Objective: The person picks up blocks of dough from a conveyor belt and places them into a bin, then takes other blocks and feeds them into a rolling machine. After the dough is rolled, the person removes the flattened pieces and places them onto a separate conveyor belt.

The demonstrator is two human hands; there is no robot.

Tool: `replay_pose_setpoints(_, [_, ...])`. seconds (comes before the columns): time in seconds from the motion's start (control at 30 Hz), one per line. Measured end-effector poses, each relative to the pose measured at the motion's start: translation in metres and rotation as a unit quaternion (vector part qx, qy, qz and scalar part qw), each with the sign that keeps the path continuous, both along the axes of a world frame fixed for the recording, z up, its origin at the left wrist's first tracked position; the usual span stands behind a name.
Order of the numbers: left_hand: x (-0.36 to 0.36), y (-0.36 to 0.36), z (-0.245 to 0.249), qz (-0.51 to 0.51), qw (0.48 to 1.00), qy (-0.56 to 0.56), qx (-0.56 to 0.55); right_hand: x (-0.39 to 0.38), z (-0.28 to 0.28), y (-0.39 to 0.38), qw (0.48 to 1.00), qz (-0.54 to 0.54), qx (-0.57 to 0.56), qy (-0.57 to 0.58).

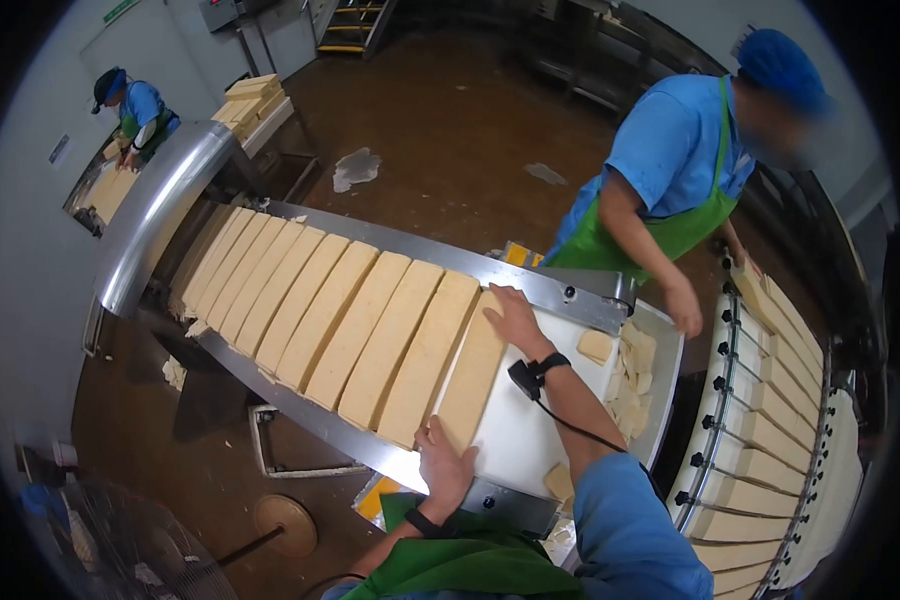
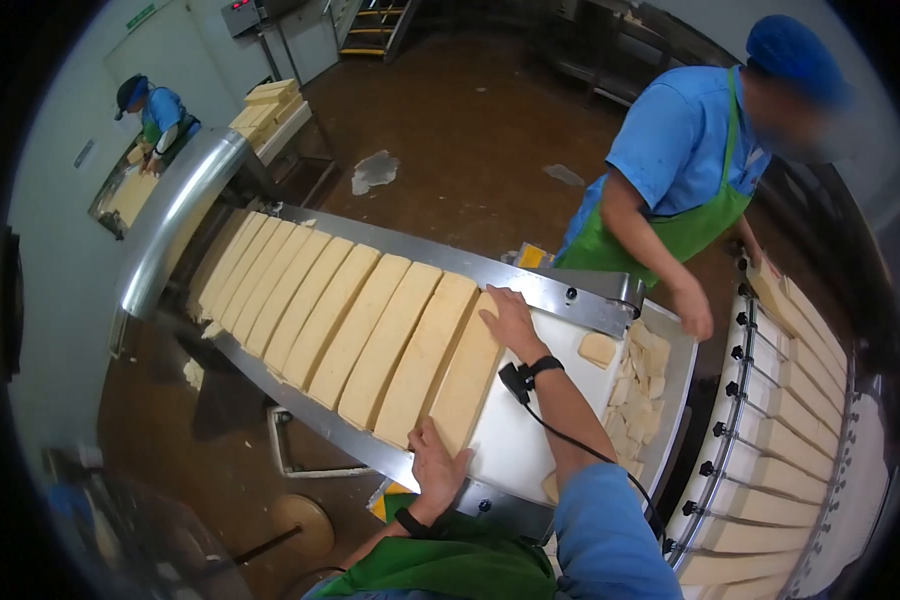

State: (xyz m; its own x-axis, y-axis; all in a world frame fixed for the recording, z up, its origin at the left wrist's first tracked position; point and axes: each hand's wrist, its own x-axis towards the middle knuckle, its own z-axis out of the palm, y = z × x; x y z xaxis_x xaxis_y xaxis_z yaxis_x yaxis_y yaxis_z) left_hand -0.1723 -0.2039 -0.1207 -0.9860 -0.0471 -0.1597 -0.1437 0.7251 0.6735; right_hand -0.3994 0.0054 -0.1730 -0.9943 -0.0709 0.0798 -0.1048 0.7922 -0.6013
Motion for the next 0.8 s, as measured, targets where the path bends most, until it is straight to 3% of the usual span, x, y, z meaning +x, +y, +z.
replay_pose_setpoints(0.23, [-0.01, 0.01, 0.014, -0.111, 0.992, 0.011, -0.067, 0.114, 0.019, 0.097, 0.98, -0.154, -0.072, 0.105])
replay_pose_setpoints(0.33, [-0.017, 0.01, 0.008, -0.175, 0.981, 0.052, -0.065, 0.178, 0.042, 0.132, 0.912, -0.296, -0.266, -0.1])
replay_pose_setpoints(0.37, [-0.021, 0.009, 0.008, -0.191, 0.977, 0.07, -0.066, 0.193, 0.022, 0.146, 0.921, -0.283, -0.255, -0.079])
replay_pose_setpoints(0.5, [-0.027, 0.008, 0.003, -0.223, 0.969, 0.075, -0.078, 0.209, 0.034, 0.135, 0.968, -0.242, -0.027, 0.052])
replay_pose_setpoints(0.6, [-0.026, 0.006, -0.004, -0.231, 0.967, 0.045, -0.094, 0.205, 0.041, 0.126, 0.949, -0.3, 0.085, 0.037])
replay_pose_setpoints(0.7, [-0.024, 0.008, -0.006, -0.222, 0.97, 0.037, -0.096, 0.214, 0.071, 0.115, 0.866, -0.4, 0.245, 0.172])
replay_pose_setpoints(0.8, [-0.022, 0.007, -0.007, -0.219, 0.97, 0.026, -0.105, 0.214, 0.027, 0.101, 0.925, -0.353, 0.063, 0.126])
